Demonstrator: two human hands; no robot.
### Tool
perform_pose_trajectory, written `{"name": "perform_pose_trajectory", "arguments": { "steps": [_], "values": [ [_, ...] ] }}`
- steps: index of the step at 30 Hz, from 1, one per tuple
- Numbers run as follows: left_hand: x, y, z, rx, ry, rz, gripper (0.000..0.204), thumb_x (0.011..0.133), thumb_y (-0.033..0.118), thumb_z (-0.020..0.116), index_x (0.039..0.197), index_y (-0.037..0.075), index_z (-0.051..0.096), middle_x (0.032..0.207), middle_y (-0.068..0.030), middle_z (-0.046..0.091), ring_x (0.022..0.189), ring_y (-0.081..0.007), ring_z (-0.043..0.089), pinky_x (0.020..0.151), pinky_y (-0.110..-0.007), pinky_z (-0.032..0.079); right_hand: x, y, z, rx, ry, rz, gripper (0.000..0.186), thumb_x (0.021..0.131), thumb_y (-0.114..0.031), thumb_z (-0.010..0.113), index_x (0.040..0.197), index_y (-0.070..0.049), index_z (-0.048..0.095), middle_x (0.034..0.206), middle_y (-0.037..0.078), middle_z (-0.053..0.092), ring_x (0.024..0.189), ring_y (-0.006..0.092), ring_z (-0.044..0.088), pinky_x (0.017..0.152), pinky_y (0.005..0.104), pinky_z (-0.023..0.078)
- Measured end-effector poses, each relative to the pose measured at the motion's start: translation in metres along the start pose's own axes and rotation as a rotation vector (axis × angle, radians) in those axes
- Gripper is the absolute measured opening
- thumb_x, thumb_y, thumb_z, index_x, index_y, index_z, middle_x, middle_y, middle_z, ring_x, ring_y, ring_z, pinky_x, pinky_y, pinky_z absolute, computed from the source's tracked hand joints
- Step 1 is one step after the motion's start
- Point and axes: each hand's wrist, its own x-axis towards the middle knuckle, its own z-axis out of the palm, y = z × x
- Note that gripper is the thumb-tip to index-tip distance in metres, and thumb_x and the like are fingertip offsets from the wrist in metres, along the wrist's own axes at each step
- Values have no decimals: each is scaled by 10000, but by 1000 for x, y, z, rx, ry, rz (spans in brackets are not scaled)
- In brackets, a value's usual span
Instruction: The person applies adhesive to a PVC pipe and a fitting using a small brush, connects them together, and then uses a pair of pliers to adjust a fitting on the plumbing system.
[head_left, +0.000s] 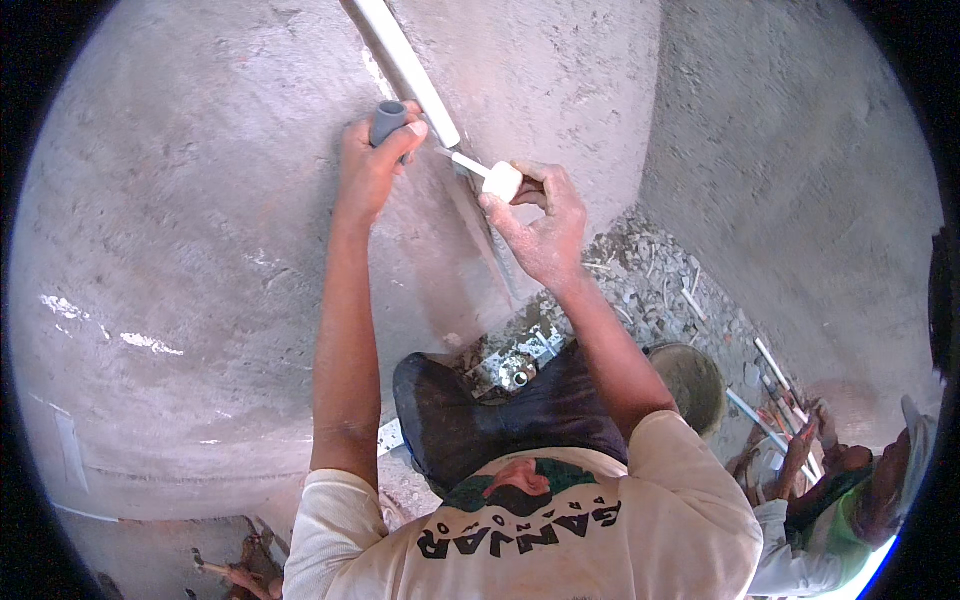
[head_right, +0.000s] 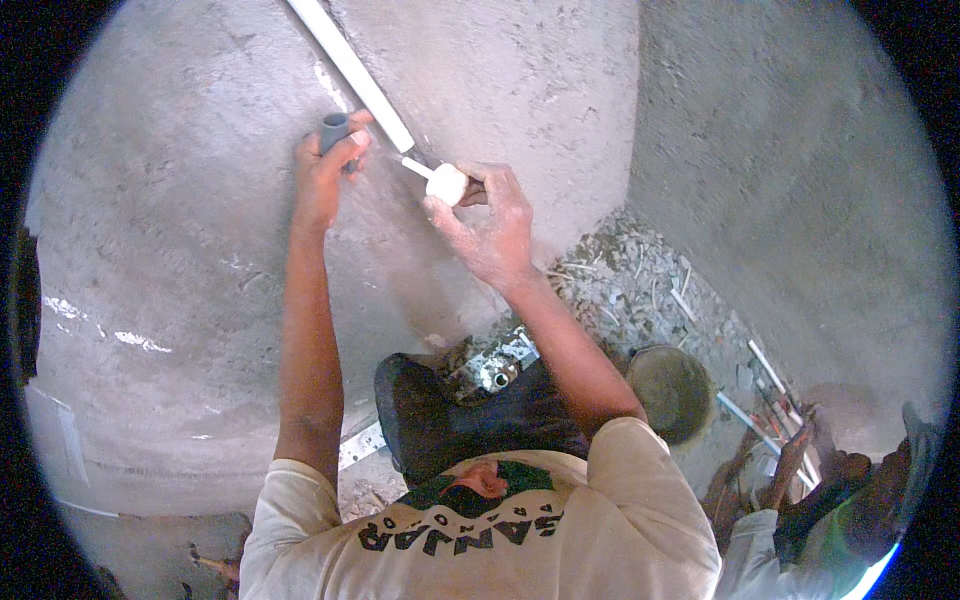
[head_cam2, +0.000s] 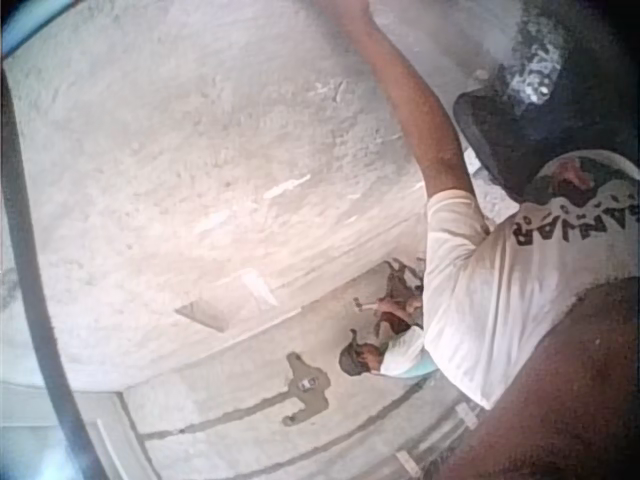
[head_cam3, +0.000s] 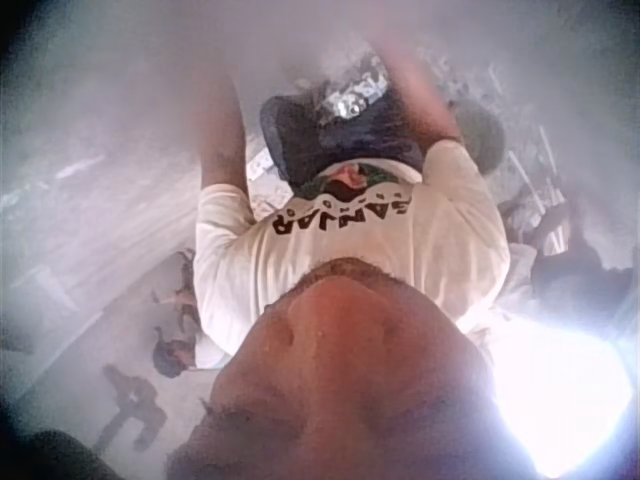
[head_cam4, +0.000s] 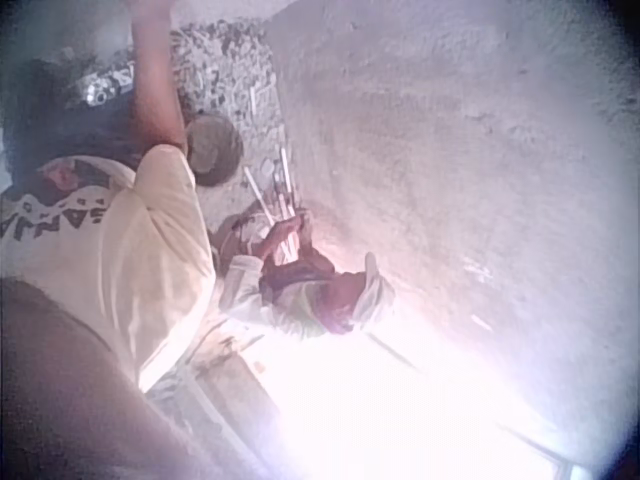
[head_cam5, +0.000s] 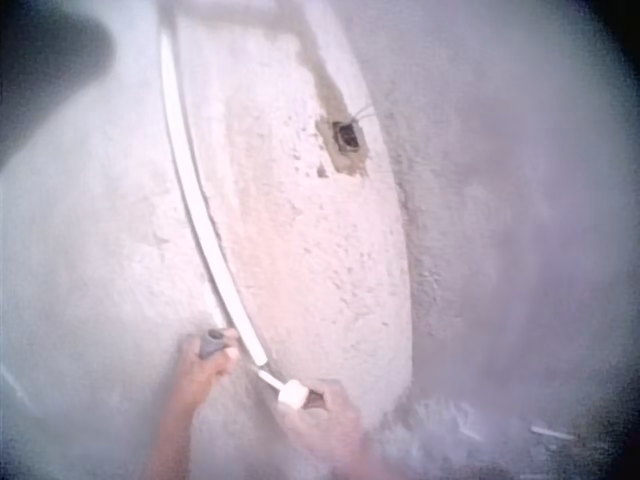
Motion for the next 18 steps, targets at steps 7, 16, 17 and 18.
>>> {"name": "perform_pose_trajectory", "arguments": {
  "steps": [7, 16, 17, 18],
  "values": [
    [0, 5, 0, -10, -34, -27, 291, 787, 244, 700, 969, 17, 678, 716, 23, 586, 617, -41, 497, 514, -198, 355, 11, 0, -4, -106, 65, -28, 421, 753, -162, 787, 1087, 0, 590, 938, 136, 607, 790, 196, 649, 693, 317, 548],
    [-1, 3, -4, -34, -4, -39, 285, 773, 238, 707, 949, 15, 677, 718, 15, 575, 616, -46, 477, 530, -211, 348, 24, -21, 1, -216, -110, -144, 400, 721, -154, 787, 1056, -22, 614, 920, 126, 591, 822, 221, 618, 689, 347, 525],
    [-1, 5, -3, -29, -13, -39, 282, 773, 239, 706, 943, 15, 677, 722, 15, 576, 617, -48, 476, 532, -213, 348, 25, -21, 1, -268, -96, -170, 397, 719, -154, 786, 1053, -22, 614, 920, 126, 590, 813, 225, 611, 680, 345, 520],
    [-1, 8, -2, -23, -22, -38, 279, 773, 239, 705, 936, 14, 677, 726, 15, 578, 618, -49, 475, 535, -215, 347, 26, -20, 0, -319, -82, -197, 395, 718, -154, 784, 1049, -23, 614, 919, 126, 589, 804, 229, 603, 672, 343, 516]
  ]
}}
